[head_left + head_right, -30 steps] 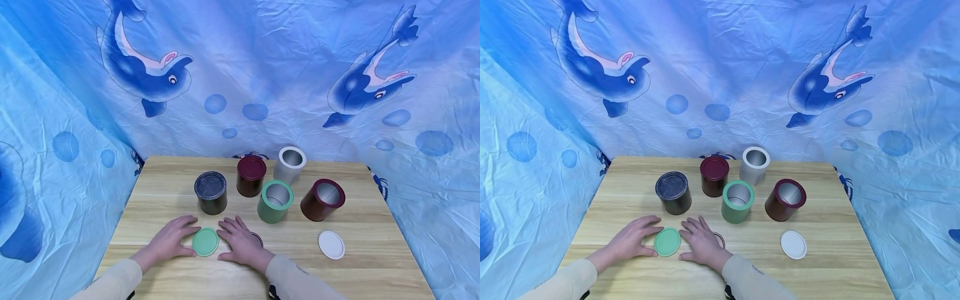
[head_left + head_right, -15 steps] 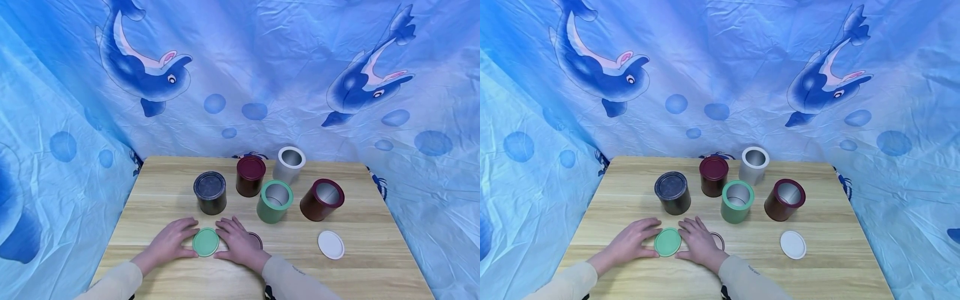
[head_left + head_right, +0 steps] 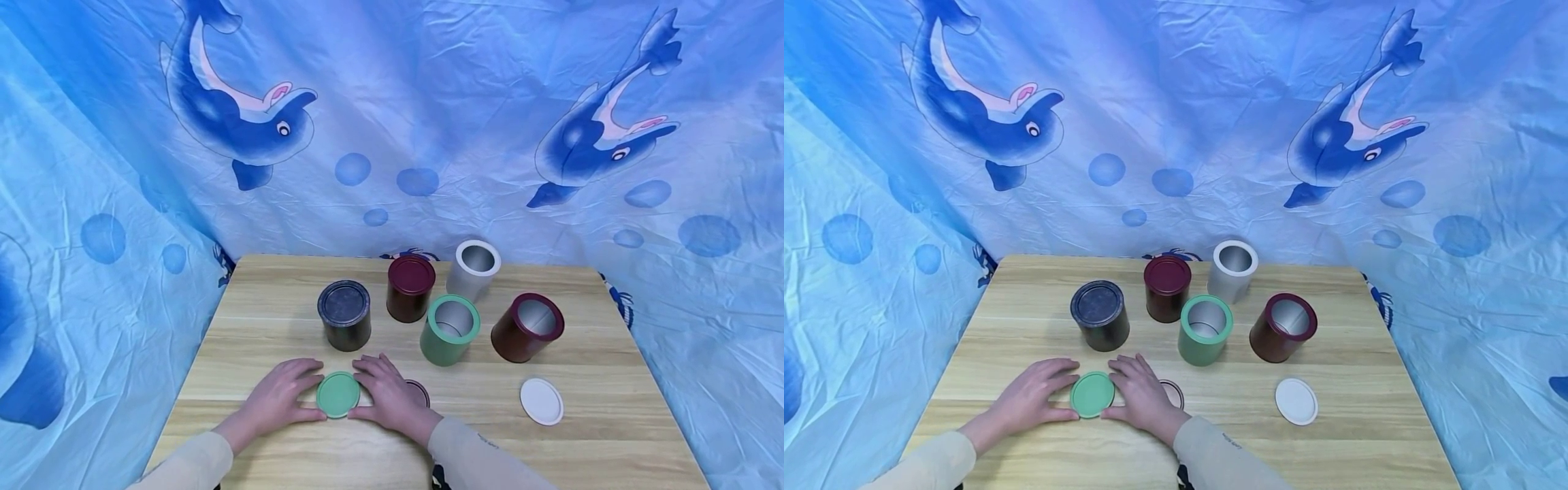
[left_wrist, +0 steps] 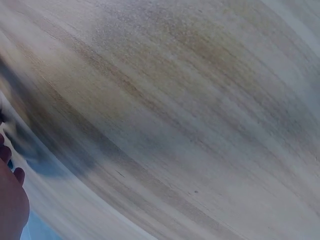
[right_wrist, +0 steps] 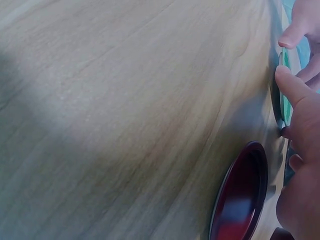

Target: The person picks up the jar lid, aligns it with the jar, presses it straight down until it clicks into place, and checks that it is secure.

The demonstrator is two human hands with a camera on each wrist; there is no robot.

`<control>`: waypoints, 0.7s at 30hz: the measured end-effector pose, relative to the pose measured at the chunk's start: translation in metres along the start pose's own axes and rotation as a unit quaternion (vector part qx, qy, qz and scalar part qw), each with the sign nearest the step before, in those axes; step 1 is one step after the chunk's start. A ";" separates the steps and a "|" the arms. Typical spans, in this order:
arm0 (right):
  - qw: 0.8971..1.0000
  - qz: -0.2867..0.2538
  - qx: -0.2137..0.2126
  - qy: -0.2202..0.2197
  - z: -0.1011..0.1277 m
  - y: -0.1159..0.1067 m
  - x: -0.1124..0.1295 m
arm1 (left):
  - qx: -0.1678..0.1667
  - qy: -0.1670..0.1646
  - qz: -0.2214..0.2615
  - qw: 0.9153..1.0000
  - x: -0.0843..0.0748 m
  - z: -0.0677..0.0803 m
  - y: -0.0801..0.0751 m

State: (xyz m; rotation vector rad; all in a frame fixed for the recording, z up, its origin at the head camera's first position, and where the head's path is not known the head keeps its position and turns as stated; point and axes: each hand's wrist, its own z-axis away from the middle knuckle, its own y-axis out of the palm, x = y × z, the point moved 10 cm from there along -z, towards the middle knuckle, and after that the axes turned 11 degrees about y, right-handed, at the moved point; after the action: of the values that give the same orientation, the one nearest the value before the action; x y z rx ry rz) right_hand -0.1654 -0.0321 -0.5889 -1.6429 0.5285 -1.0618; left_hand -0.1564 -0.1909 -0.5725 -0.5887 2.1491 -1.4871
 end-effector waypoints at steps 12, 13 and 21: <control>0.999 -0.024 -0.024 -0.016 0.001 -0.014 0.000 | -0.023 -0.007 -0.013 1.000 -0.006 -0.004 -0.016; 0.999 -0.025 -0.028 -0.017 0.001 -0.017 0.001 | -0.026 -0.007 -0.016 1.000 -0.007 -0.004 -0.018; 0.997 -0.032 -0.067 -0.038 0.008 -0.038 0.004 | -0.072 0.008 -0.024 0.997 -0.015 -0.009 -0.037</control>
State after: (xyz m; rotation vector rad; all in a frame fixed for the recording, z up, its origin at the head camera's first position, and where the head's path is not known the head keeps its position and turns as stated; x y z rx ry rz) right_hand -0.1630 -0.0183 -0.5520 -1.8215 0.5074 -1.0241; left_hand -0.1460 -0.1877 -0.5328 -0.6853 2.2832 -1.3736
